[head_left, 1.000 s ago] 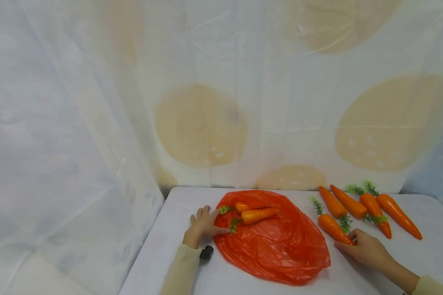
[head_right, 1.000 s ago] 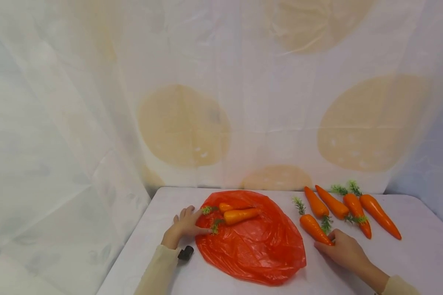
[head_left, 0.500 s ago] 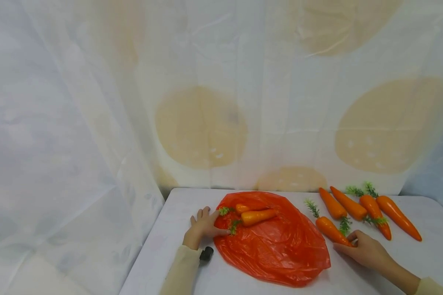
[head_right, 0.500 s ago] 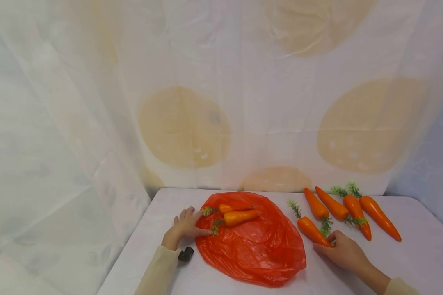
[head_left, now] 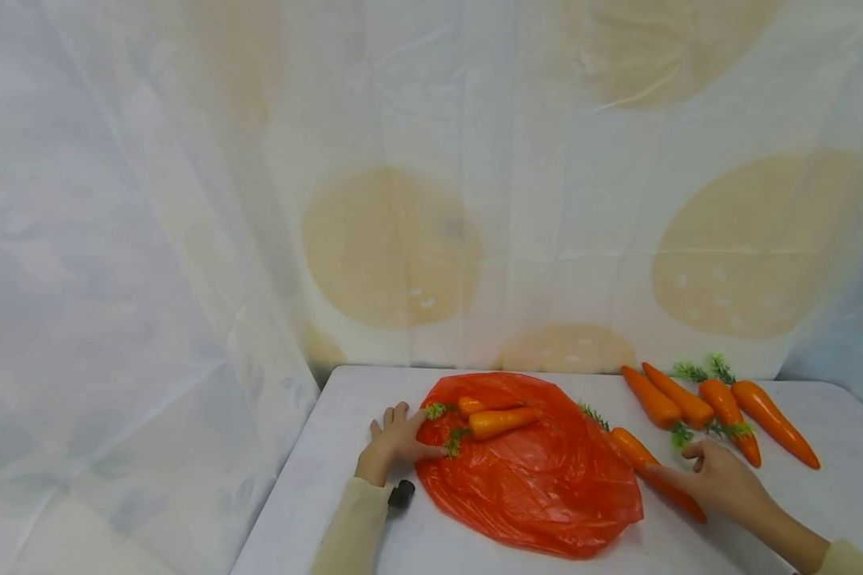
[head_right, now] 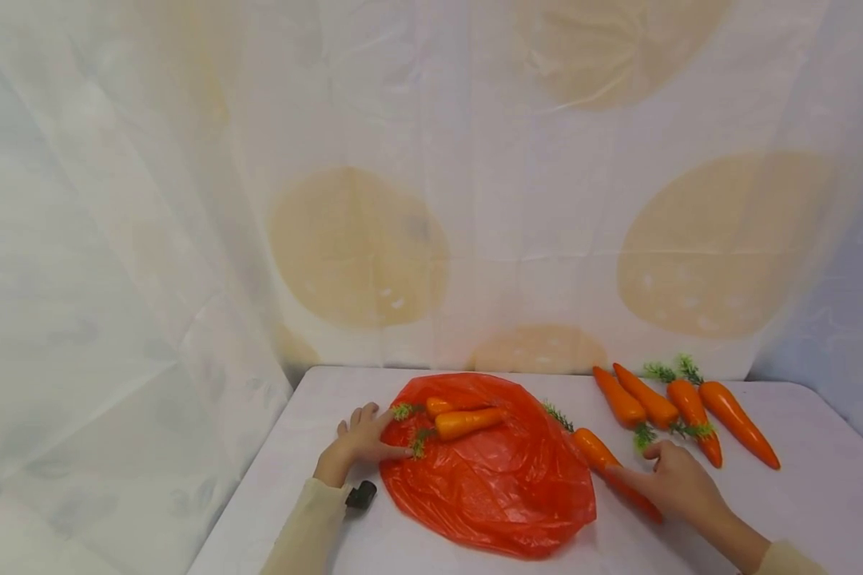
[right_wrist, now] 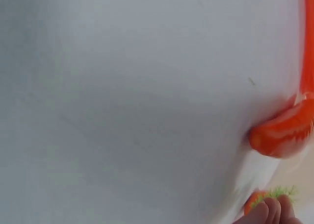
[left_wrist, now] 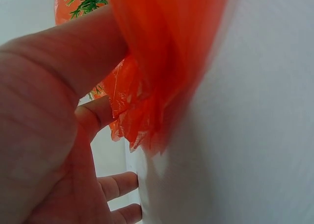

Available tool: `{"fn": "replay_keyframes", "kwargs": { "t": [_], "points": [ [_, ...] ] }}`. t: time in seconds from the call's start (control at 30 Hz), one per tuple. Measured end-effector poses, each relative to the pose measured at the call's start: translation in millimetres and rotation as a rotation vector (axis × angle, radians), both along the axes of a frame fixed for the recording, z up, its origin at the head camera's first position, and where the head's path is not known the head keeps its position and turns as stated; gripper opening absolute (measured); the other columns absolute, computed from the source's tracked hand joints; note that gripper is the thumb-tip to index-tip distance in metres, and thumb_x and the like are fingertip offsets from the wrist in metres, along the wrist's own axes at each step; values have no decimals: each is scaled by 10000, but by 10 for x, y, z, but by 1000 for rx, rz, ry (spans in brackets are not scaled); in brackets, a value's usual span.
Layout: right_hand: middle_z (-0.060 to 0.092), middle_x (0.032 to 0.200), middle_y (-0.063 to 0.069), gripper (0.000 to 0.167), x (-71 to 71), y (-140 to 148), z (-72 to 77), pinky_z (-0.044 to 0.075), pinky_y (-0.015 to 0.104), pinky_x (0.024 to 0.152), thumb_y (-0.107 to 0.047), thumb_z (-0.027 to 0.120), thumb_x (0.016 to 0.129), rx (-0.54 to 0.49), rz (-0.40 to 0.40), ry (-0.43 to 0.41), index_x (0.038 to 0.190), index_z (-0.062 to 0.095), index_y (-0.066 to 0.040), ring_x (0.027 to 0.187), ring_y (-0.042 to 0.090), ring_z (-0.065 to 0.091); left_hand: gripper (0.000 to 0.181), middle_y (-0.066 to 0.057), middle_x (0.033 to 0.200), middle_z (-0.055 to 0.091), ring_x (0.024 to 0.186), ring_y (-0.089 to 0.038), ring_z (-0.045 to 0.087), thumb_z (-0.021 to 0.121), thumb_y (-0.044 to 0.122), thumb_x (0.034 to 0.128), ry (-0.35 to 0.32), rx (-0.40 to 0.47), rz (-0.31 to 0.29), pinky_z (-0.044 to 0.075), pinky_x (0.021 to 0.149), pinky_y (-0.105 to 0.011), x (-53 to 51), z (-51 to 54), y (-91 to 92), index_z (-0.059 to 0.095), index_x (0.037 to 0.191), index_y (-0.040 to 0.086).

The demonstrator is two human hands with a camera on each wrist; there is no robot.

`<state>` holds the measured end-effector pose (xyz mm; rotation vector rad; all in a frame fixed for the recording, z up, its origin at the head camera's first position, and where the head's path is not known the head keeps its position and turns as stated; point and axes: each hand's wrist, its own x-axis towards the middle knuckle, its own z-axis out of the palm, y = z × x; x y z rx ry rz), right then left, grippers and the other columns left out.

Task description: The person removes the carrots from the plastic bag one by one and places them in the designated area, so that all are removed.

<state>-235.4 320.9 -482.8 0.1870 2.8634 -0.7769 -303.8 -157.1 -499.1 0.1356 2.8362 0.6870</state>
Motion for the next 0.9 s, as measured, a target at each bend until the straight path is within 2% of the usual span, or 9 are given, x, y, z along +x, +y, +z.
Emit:
{"fn": "replay_keyframes", "kwargs": {
  "t": [0.13, 0.33, 0.43, 0.63, 0.73, 0.9],
  "points": [
    [579, 831, 130, 981, 3, 14, 65, 483, 290, 548, -704, 708, 747, 4, 5, 47, 1152, 548, 175, 683, 194, 510, 854, -191, 1530, 294, 1392, -413, 240, 781, 561, 749, 3, 5, -7, 132, 1143, -704, 2, 0, 1, 482, 1458, 189],
    [560, 932, 158, 807, 8, 23, 176, 439, 269, 541, -624, 734, 785, -4, 48, 211, 1092, 522, 91, 762, 231, 497, 852, -182, 1532, 296, 1393, -406, 245, 778, 570, 751, 3, -7, -7, 139, 1145, -697, 12, -1, 3, 482, 1459, 200],
    [560, 943, 171, 783, 4, 26, 242, 437, 256, 547, -587, 750, 792, 2, 65, 239, 1112, 494, 80, 775, 238, 497, 848, -182, 1533, 295, 1392, -407, 243, 782, 564, 749, 2, 3, -3, 139, 1146, -696, 20, 11, 5, 487, 1455, 199],
    [557, 915, 113, 676, -24, -14, 302, 432, 217, 549, -491, 788, 802, -20, 134, 329, 1119, 529, 46, 768, 203, 490, 847, -183, 1532, 297, 1390, -411, 244, 783, 561, 750, 0, -3, -5, 143, 1144, -698, 36, 31, 4, 487, 1455, 195],
    [593, 960, 128, 664, -60, -67, 335, 472, 218, 580, -474, 797, 799, -26, 176, 363, 1136, 534, 34, 807, 210, 532, 849, -185, 1533, 294, 1392, -414, 241, 782, 559, 751, 2, -3, -5, 139, 1143, -698, 31, 29, -1, 483, 1457, 193],
    [619, 1113, 206, 644, -129, -170, 395, 594, 349, 675, -417, 815, 797, -93, 252, 384, 1172, 541, 29, 942, 324, 630, 853, -184, 1543, 284, 1400, -414, 232, 787, 555, 746, -6, 16, 5, 129, 1148, -700, 20, 4, -4, 482, 1460, 201]
  ]
}}
